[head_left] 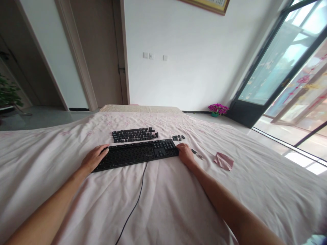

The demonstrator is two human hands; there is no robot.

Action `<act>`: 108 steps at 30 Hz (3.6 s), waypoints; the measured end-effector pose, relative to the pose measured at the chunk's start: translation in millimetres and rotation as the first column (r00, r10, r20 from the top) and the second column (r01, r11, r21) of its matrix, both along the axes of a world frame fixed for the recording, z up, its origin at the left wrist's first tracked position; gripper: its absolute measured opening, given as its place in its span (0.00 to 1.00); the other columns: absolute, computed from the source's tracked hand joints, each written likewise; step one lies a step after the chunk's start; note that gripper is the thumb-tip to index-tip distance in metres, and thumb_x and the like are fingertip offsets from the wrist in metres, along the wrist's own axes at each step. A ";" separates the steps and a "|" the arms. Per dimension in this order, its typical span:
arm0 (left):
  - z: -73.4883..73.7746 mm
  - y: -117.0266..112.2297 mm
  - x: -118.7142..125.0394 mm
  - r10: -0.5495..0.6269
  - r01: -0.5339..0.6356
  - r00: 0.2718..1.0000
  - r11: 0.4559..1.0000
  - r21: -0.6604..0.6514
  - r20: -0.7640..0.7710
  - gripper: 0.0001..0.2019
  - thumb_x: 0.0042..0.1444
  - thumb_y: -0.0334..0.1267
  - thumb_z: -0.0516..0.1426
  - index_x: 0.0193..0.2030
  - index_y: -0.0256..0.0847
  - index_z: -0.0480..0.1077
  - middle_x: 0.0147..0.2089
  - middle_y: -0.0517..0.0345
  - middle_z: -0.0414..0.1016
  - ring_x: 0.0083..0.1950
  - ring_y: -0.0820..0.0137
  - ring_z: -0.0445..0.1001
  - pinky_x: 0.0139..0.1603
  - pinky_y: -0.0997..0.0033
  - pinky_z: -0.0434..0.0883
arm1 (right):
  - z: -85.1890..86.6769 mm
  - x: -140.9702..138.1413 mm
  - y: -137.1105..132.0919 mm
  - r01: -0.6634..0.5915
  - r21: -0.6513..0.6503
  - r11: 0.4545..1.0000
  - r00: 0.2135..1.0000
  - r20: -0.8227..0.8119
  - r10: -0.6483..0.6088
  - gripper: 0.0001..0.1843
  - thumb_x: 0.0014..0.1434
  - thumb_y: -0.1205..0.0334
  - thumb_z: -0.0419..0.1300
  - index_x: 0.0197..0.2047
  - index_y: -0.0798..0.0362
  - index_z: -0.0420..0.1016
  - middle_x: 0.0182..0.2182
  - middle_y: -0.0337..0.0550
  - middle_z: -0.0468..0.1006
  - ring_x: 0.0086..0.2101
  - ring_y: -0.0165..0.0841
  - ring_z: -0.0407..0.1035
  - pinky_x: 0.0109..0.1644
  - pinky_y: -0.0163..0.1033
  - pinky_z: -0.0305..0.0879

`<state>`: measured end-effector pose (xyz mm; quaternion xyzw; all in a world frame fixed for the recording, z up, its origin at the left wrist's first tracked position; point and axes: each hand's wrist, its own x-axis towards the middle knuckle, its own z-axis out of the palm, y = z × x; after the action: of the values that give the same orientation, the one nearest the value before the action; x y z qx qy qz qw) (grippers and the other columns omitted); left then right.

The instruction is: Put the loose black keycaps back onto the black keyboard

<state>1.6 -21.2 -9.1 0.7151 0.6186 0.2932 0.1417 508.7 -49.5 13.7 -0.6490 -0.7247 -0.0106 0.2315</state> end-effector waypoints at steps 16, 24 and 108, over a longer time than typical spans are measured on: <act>-5.5 0.4 -1.4 0.009 -0.009 1.000 1.000 0.015 -0.028 0.27 0.59 0.54 0.48 0.61 0.43 0.65 0.63 0.53 0.68 0.63 0.60 0.67 0.65 0.61 0.60 | -0.2 1.7 -0.4 -0.036 -0.003 0.999 0.999 -0.018 0.036 0.25 0.51 0.75 0.49 0.47 0.52 0.80 0.47 0.45 0.77 0.48 0.37 0.66 0.54 0.35 0.59; -13.2 5.3 -6.1 0.009 -0.009 1.000 1.000 0.027 -0.008 0.27 0.58 0.54 0.50 0.60 0.45 0.66 0.63 0.54 0.68 0.63 0.59 0.66 0.66 0.60 0.60 | 2.7 6.9 2.6 -0.068 -0.039 0.997 0.997 -0.040 0.066 0.24 0.52 0.74 0.51 0.47 0.50 0.80 0.47 0.44 0.77 0.47 0.36 0.68 0.53 0.36 0.60; -3.0 -1.1 -1.2 -0.009 0.009 1.000 1.000 -0.025 0.001 0.28 0.59 0.55 0.49 0.61 0.42 0.64 0.64 0.52 0.66 0.63 0.61 0.65 0.66 0.61 0.58 | 32.1 -34.7 -6.7 -0.312 0.154 0.938 0.940 0.191 0.281 0.07 0.60 0.58 0.62 0.40 0.42 0.82 0.43 0.40 0.79 0.48 0.39 0.65 0.52 0.46 0.61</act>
<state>0.5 -22.3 -12.0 0.7158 0.6189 0.2854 0.1523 474.0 -56.3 45.8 -0.5049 -0.8272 -0.0957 0.2273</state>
